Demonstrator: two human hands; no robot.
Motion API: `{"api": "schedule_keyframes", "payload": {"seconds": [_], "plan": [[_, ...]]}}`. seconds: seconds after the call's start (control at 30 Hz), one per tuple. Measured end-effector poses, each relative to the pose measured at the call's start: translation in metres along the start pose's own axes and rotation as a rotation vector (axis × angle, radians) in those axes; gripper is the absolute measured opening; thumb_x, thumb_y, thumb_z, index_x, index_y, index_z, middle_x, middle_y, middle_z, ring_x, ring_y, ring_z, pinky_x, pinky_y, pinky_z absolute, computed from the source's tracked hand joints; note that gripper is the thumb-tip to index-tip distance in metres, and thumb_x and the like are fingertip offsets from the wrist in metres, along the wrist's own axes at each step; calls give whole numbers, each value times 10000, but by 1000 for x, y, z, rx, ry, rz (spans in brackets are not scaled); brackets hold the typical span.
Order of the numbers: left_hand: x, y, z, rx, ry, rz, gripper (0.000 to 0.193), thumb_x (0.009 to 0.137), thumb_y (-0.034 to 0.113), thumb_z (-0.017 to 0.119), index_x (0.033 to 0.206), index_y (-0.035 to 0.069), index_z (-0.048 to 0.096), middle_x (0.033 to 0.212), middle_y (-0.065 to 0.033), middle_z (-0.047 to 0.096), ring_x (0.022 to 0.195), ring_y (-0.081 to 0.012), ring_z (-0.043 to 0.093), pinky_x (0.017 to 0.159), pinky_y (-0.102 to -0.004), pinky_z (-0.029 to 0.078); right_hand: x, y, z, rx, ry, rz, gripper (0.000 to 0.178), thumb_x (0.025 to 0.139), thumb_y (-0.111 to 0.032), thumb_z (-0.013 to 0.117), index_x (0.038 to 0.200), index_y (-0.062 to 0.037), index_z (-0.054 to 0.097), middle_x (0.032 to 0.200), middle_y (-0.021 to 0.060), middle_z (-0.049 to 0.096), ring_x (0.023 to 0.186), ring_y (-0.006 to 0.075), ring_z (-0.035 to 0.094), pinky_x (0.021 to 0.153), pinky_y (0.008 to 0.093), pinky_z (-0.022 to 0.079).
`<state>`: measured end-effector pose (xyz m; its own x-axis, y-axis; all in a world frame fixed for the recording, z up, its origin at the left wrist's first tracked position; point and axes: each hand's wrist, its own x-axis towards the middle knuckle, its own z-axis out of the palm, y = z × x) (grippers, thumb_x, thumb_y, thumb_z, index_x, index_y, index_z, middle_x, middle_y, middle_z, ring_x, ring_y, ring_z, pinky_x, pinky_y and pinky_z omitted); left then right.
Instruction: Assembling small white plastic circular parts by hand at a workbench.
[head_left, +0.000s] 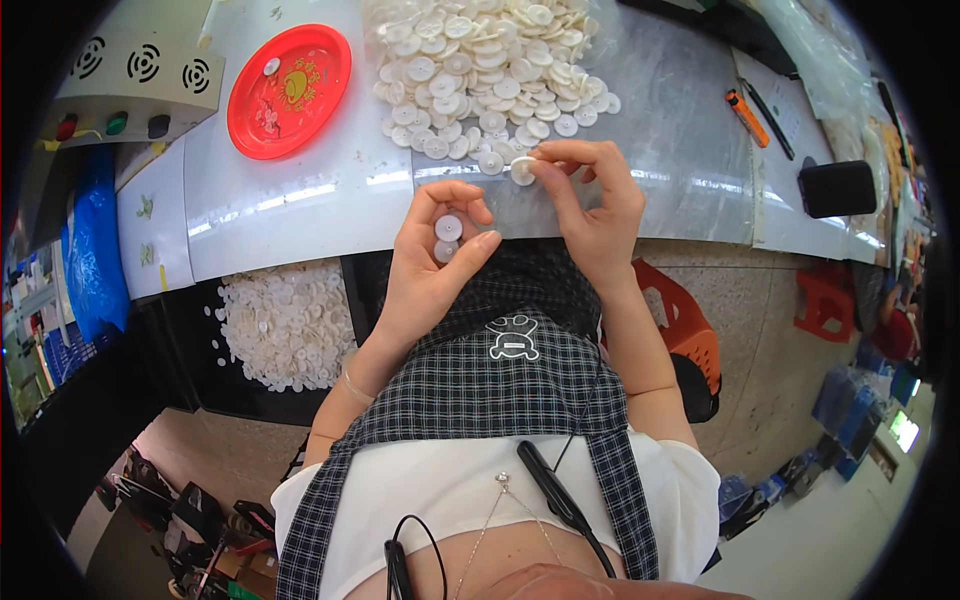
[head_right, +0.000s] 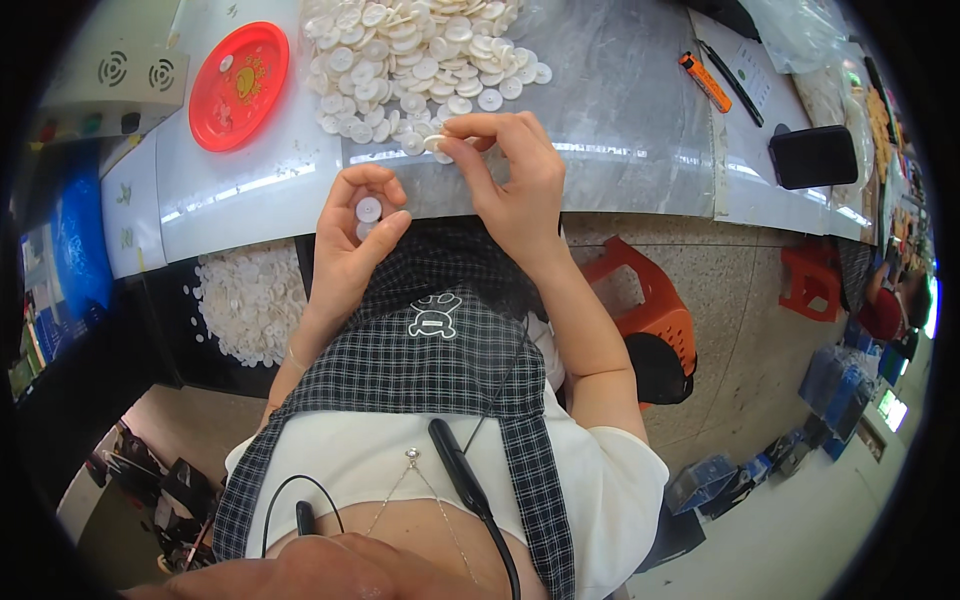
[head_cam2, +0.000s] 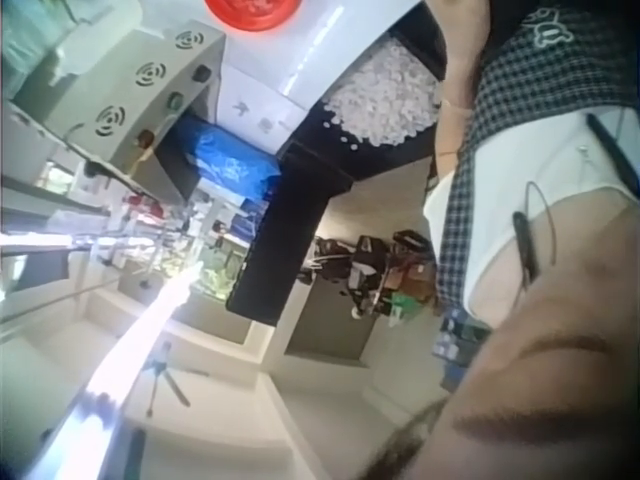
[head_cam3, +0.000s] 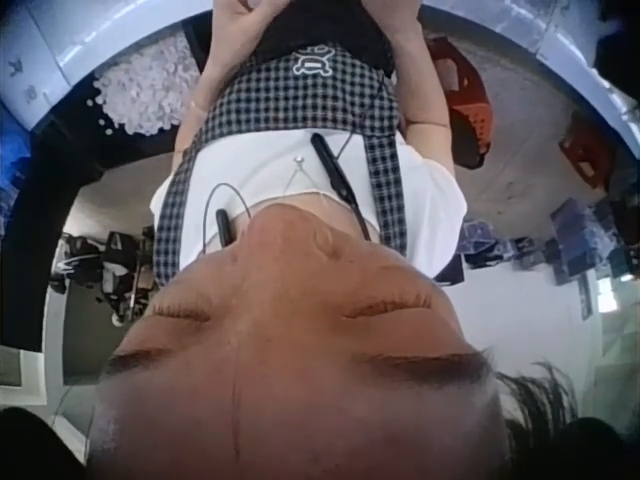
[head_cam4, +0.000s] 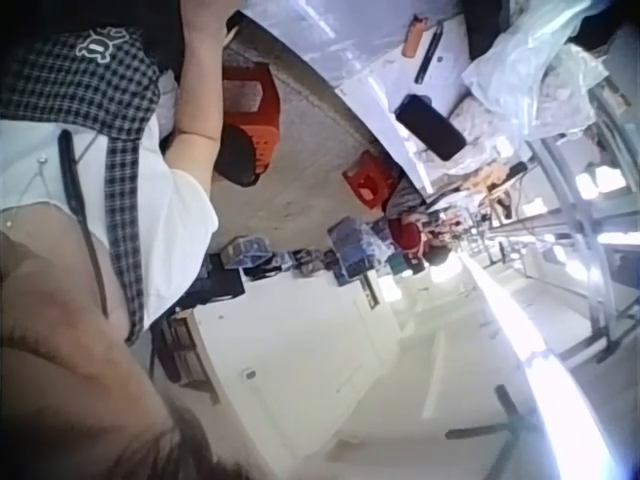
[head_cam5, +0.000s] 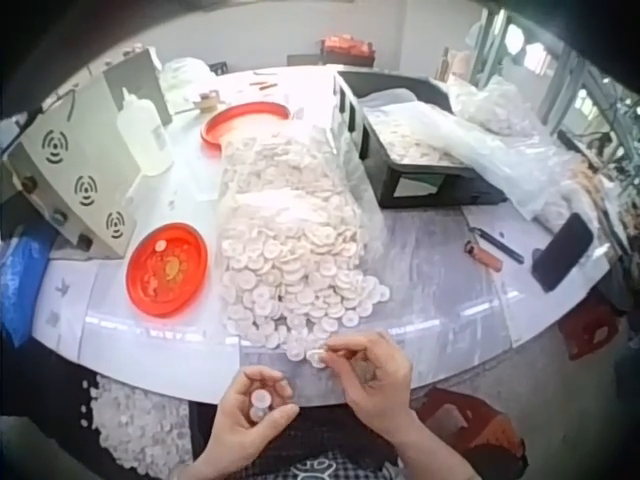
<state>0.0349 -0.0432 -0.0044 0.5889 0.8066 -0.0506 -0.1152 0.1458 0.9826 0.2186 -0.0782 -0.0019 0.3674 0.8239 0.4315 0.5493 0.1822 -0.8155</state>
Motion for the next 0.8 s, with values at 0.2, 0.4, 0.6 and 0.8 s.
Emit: {"api": "schedule_keyframes", "payload": {"seconds": [0.2, 0.4, 0.6, 0.8], "plan": [[5, 9, 8, -85, 62, -64, 314, 916, 89, 647, 1196, 44, 512, 936, 8, 528, 646, -2, 421, 575, -144, 367, -10, -16, 7, 422, -56, 201, 186, 813, 11, 721, 967, -29, 625, 888, 61, 711, 787, 130, 636, 694, 227, 446], [1, 6, -5, -348, -43, -203, 256, 922, 88, 646, 1157, 28, 564, 880, 15, 587, 654, -10, 430, 620, -152, 393, -12, -6, 1, 235, -121, -218, 214, 776, 19, 749, 948, -46, 639, 905, 61, 713, 803, 175, 647, 719, 274, 496], [-2, 5, -4, 58, 77, 41, 323, 884, 25, 672, 1177, 12, 537, 1084, -58, 621, 852, -59, 568, 740, -173, 453, -8, 2, -6, -215, -157, -259, 250, 703, -44, 794, 925, -85, 687, 953, 27, 707, 809, 189, 620, 683, 281, 486], [-4, 7, -4, 129, 105, 9, 374, 862, 4, 694, 1196, 13, 527, 1069, -64, 618, 957, -86, 575, 844, -201, 460, -24, 7, -8, -213, -228, -368, 256, 670, -80, 811, 896, -98, 692, 950, 5, 697, 829, 181, 625, 673, 296, 492]]}}
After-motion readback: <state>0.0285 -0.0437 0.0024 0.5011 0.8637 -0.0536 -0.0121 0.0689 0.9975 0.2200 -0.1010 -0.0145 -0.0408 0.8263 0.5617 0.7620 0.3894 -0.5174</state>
